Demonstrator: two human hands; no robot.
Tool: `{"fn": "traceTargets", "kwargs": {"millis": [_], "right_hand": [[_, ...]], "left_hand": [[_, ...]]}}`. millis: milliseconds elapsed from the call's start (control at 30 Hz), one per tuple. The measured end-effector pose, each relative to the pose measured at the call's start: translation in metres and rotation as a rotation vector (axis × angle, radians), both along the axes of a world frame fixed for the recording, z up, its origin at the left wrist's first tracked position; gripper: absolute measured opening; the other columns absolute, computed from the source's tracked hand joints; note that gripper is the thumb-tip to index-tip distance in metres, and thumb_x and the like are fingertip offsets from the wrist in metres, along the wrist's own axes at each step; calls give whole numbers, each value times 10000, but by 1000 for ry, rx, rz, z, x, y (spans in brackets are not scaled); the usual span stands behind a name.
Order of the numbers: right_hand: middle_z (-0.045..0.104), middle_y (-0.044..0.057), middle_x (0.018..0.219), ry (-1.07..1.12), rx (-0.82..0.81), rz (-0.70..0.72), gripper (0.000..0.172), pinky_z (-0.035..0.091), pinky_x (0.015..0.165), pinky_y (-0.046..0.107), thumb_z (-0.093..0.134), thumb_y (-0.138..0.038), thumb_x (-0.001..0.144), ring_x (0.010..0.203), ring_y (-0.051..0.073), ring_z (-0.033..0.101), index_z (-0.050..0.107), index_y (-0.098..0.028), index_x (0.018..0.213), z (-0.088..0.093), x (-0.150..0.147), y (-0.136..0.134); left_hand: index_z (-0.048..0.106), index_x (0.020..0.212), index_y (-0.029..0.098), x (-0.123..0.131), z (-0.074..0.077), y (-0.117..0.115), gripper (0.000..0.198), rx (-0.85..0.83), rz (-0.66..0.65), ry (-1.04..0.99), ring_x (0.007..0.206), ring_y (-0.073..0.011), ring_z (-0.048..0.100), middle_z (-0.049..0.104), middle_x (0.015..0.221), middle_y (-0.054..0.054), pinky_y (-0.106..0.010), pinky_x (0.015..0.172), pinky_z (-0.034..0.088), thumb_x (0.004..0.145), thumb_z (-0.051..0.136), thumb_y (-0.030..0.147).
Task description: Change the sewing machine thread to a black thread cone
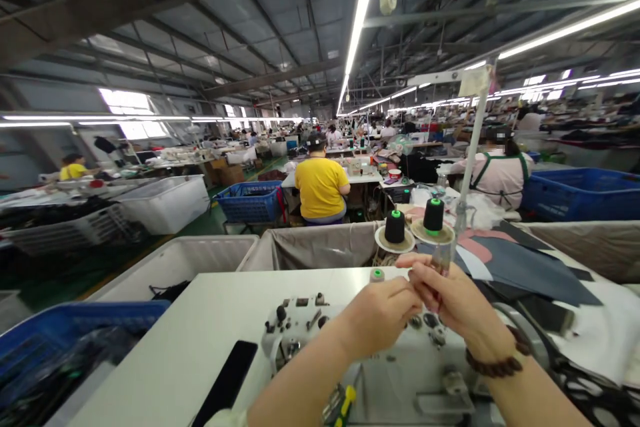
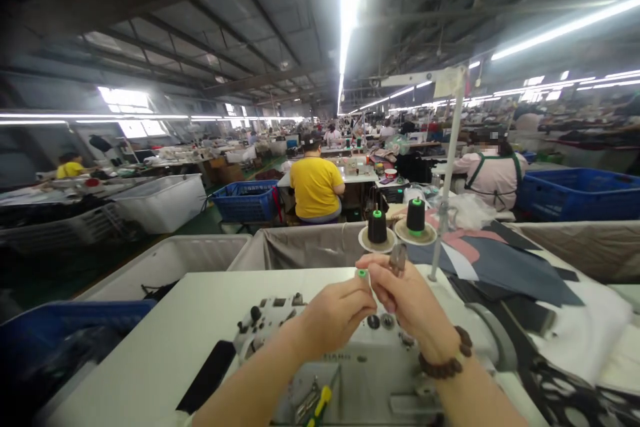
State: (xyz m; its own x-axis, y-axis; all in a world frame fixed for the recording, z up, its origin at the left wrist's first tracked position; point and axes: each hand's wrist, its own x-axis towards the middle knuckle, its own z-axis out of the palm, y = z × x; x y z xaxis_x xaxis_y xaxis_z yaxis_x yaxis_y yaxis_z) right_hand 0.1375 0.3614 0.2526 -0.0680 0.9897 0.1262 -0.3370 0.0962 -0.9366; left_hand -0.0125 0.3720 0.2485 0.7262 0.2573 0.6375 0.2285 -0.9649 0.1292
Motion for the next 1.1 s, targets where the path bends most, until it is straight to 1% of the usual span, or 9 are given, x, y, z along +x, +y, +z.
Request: {"fn": "traceTargets", "kwargs": {"millis": [100, 267, 367, 500, 667, 767, 900, 1000, 1100], "right_hand": [[328, -75, 402, 22, -77, 13, 406, 165, 342, 193, 735, -474, 612, 358, 51, 260, 644, -129, 806, -8, 6, -12], [385, -62, 469, 78, -166, -19, 400, 188, 318, 179, 760, -494, 565, 371, 36, 238, 604, -152, 703, -16, 26, -23], [401, -64, 468, 97, -205, -57, 409, 185, 308, 171, 784, -462, 541, 366, 33, 236, 611, -151, 743, -19, 35, -29], [396, -74, 430, 91, -219, -71, 422, 159, 298, 167, 784, -428, 558, 339, 35, 230, 619, -155, 834, -21, 40, -37], [383, -57, 375, 49, -208, -44, 354, 178, 288, 171, 780, -425, 575, 316, 43, 259, 562, -150, 625, -23, 40, -43], [385, -56, 380, 48, -204, -49, 372, 183, 283, 171, 779, -441, 570, 318, 42, 256, 544, -155, 604, -23, 42, -45], [370, -63, 401, 59, -201, -59, 401, 179, 287, 170, 785, -461, 550, 336, 38, 234, 516, -167, 596, -21, 46, -45], [342, -64, 388, 42, -190, -37, 403, 185, 294, 179, 761, -485, 581, 338, 45, 230, 511, -169, 588, -21, 50, -46], [341, -61, 386, 22, -177, -13, 395, 182, 297, 181, 741, -500, 606, 335, 47, 231, 537, -161, 615, -22, 54, -50]], "left_hand": [[580, 806, 109, 5, -10, -3, 316, -17, -38, 45, 823, -143, 568, 605, 816, -85, -234, 770, 487, 936, 300, 178], [603, 804, 118, -5, -11, -15, 243, -180, -62, -12, 790, -130, 585, 597, 953, -109, -230, 769, 481, 912, 398, 193], [615, 795, 136, -17, -4, -19, 189, -320, -51, -119, 769, -121, 583, 574, 1033, -116, -248, 767, 482, 884, 465, 209], [610, 777, 137, -26, 9, -24, 160, -397, -86, -192, 773, -141, 569, 616, 808, -74, -248, 737, 471, 869, 489, 187], [608, 772, 129, -12, 26, -25, 148, -371, -152, -205, 732, -130, 555, 614, 773, -62, -235, 706, 456, 863, 499, 172], [597, 740, 132, 7, 53, -12, 121, -380, -190, -306, 718, -120, 554, 607, 752, -38, -229, 695, 455, 838, 530, 158], [606, 787, 129, 36, 121, 20, 91, -371, -125, -546, 725, -101, 579, 592, 759, 6, -220, 684, 457, 831, 549, 186], [623, 873, 113, 46, 169, 39, 236, -261, -21, -690, 870, -137, 605, 560, 801, 17, -263, 726, 437, 891, 442, 265], [630, 889, 108, 41, 179, 36, 304, -202, 18, -733, 929, -163, 601, 539, 803, 18, -271, 719, 414, 892, 406, 314]]}}
